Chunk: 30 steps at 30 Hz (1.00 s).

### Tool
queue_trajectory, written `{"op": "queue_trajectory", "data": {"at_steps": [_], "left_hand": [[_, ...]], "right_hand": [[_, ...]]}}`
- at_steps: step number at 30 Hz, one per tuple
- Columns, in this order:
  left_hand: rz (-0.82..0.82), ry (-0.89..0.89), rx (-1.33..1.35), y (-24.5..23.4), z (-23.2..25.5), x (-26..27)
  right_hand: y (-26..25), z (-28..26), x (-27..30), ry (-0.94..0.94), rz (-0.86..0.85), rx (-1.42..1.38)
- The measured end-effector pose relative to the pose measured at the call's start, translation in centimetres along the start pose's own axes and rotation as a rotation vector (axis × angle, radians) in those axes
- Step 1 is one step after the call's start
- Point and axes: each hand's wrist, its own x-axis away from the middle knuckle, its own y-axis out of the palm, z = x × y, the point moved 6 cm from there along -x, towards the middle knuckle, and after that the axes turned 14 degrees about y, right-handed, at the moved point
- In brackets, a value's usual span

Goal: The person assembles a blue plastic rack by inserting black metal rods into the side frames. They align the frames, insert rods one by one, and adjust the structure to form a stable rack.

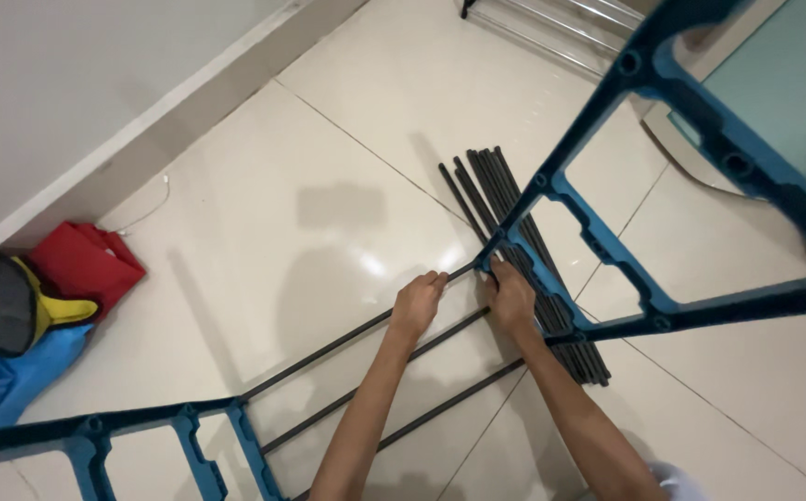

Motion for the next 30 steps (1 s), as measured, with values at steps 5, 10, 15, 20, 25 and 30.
{"op": "queue_trajectory", "data": {"at_steps": [5, 10, 15, 20, 25, 30], "left_hand": [[-0.038, -0.072, -0.087, -1.1, 1.5, 0.4], [0.225, 0.17, -0.359, -1.8, 6.4, 1.3], [0.07, 0.133, -0.205, 1.5, 7.4, 2.3], [-0.118, 0.041, -0.26, 4.6, 6.4, 2.1], [-0.085, 0.078, -0.356, 5.5, 6.8, 2.4], [-0.118, 0.05, -0.342, 6.0, 7.5, 2.6]], "right_hand": [[0.6, 0.5, 0.1, 0.004, -0.004, 0.074], [0.8, -0.6, 0.6, -0.113, 0.098, 0.294], [0.4, -0.9, 5.2, -0.163, 0.07, 0.422], [0.0, 0.7, 8.9, -0.25, 0.138, 0.706], [0.4, 3.4, 7.2, -0.254, 0.169, 0.964], [0.7, 3.7, 6.3, -0.333, 0.242, 1.069]]}}
